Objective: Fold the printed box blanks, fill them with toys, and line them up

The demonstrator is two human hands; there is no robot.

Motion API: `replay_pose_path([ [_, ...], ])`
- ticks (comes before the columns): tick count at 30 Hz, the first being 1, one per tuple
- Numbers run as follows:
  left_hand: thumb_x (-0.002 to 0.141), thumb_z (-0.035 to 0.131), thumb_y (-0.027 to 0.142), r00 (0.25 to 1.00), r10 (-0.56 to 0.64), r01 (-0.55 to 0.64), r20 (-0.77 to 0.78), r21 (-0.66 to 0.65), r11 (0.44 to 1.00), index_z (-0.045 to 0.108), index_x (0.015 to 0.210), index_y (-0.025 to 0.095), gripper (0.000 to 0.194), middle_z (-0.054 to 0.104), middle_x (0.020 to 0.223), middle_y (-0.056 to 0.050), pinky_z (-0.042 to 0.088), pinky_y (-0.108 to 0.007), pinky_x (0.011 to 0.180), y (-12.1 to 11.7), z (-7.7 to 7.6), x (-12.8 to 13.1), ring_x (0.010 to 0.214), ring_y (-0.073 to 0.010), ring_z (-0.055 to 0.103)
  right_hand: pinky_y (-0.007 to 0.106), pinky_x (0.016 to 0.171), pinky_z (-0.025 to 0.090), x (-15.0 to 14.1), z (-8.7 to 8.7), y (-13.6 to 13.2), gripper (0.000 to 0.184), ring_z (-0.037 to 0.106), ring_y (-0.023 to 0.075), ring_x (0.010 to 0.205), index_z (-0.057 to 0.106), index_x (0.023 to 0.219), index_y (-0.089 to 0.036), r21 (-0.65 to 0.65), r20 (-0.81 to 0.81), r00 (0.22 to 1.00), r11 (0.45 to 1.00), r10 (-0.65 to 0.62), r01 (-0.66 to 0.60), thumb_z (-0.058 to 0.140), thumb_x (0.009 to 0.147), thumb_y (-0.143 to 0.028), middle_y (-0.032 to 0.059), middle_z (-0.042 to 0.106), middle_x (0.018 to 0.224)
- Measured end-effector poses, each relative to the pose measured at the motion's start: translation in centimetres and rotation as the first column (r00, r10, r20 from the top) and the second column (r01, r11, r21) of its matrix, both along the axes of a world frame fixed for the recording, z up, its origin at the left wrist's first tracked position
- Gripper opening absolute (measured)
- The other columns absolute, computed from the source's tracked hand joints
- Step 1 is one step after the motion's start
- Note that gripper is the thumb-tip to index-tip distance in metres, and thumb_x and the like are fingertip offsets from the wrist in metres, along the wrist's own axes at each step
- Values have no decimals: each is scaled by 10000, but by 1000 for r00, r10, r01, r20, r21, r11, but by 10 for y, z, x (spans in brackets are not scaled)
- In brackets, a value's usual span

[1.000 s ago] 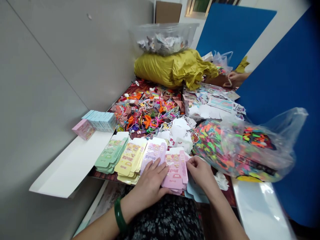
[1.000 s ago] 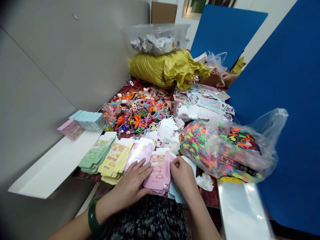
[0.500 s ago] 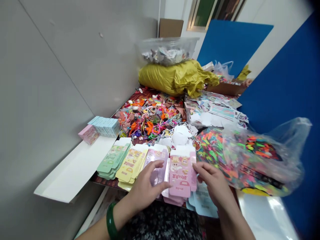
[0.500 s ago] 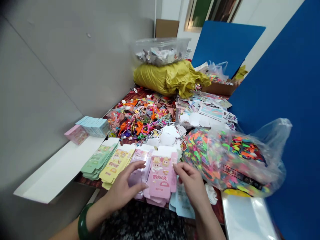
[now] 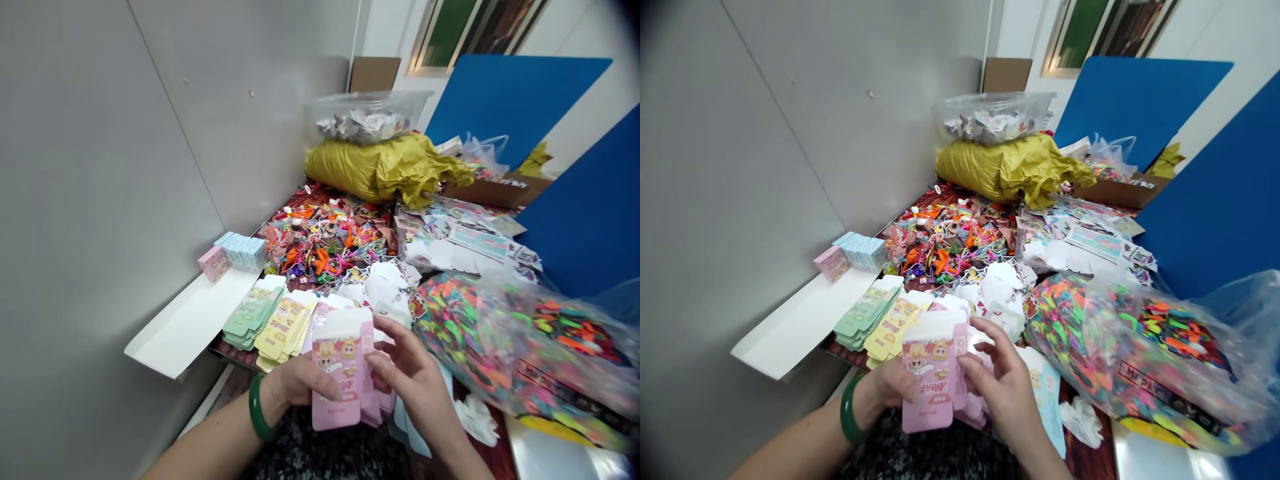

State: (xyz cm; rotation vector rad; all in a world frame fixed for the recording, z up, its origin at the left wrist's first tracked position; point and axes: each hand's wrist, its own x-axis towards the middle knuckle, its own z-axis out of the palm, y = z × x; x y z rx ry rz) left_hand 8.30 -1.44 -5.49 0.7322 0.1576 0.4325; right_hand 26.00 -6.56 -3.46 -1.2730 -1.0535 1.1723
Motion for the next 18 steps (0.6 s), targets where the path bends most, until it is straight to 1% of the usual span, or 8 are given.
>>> replay_pose_path([
  [1,558,833,309,999,16,-16,-28,14,1000,634,1169,119,670,682,1153,-168,450,-432,934,0,3,0,1113,-362,600,315,655,550,-3,-2,0,483,617,231,940,609,1216,-315,17,-35,999,1000,-25,26,731,752,-374,92,591,1266],
  [3,552,844,305,993,74,-71,-91,36,997,677,1086,122,589,707,1082,-147,466,-403,906,1,7,2,1051,-329,631,313,644,552,-7,-4,-1,449,633,221,872,632,1189,-302,81,-62,997,995,-45,50,732,753,-347,90,648,1167],
  [8,557,857,240,932,269,-270,-241,29,962,707,928,125,416,732,839,-63,515,-302,741,1,9,10,728,-179,671,328,795,546,-13,-9,0,290,656,210,892,733,1032,-318,197,17,998,979,-57,53,734,743,-291,48,715,1030],
  [10,565,855,226,914,300,-309,-273,9,951,695,911,121,395,721,800,-46,520,-294,719,1,7,12,693,-161,661,328,849,531,-14,-11,2,238,650,217,954,755,963,-325,199,36,996,977,-82,74,742,727,-297,34,722,1026],
  [12,562,859,225,902,312,-327,-299,-1,945,669,925,113,424,713,792,-46,525,-300,710,0,6,12,691,-165,661,335,851,527,-14,-16,5,213,650,228,958,766,922,-307,132,41,993,985,-113,107,753,710,-334,38,728,1012],
  [14,582,856,242,870,377,-391,-318,23,920,613,998,123,496,709,834,-50,526,-304,706,-1,5,12,707,-171,665,344,835,527,-14,-22,8,260,655,237,937,761,940,-278,21,22,988,989,-150,150,759,701,-379,49,728,1011],
  [16,622,843,267,804,507,-501,-310,105,859,504,1123,166,613,701,908,-51,527,-304,699,-3,5,11,744,-181,672,358,828,525,-13,-29,10,340,652,253,952,743,1003,-248,-71,-36,987,986,-157,154,754,706,-413,65,719,1042],
  [18,646,834,265,725,632,-599,-272,202,775,375,1201,231,721,686,985,-46,527,-304,695,-4,5,10,786,-191,679,367,817,527,-13,-35,10,411,649,263,961,715,1074,-225,-114,-101,985,985,-138,126,743,719,-430,78,709,1068],
])
